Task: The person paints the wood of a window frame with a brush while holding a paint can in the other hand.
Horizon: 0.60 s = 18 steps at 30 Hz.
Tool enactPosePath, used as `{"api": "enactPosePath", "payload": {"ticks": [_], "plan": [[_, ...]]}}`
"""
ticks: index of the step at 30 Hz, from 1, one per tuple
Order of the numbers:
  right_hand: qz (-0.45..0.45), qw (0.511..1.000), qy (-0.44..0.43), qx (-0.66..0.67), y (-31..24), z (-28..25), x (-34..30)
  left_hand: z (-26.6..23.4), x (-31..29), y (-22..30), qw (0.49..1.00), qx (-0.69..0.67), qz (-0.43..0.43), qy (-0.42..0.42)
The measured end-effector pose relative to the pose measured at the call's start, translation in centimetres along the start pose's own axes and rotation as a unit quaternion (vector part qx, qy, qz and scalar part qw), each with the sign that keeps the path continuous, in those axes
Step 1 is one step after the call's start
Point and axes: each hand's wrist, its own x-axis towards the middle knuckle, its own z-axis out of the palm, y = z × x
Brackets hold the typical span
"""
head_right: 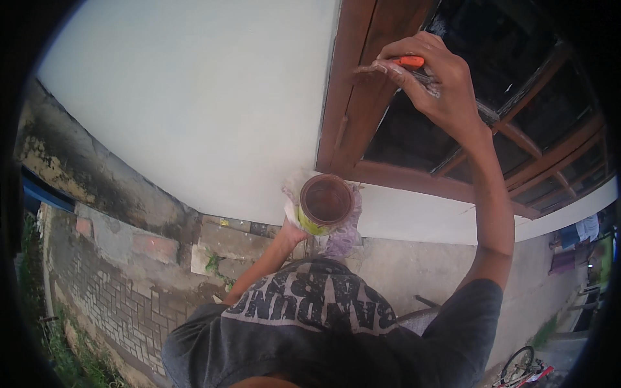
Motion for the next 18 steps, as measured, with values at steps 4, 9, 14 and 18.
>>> {"api": "enactPosePath", "payload": {"ticks": [4,9,14,18], "plan": [[-0.003,0.993,0.114,-0.028,-0.4,-4.1,2.1,-0.5,0.3,-0.1,0.999,-0.035,-0.01,-0.018],[-0.042,0.998,-0.031,0.026,-2.0,1.2,0.5,-0.7,0.0,0.2,1.0,0.011,-0.001,-0.018],[0.009,0.999,-0.032,0.01,-0.3,2.0,1.2,0.3,0.2,0.0,1.0,0.022,0.006,-0.018],[0.004,0.993,0.117,-0.002,-0.2,-3.6,4.3,-0.4,0.4,0.0,0.999,-0.024,-0.007,-0.026]]}}
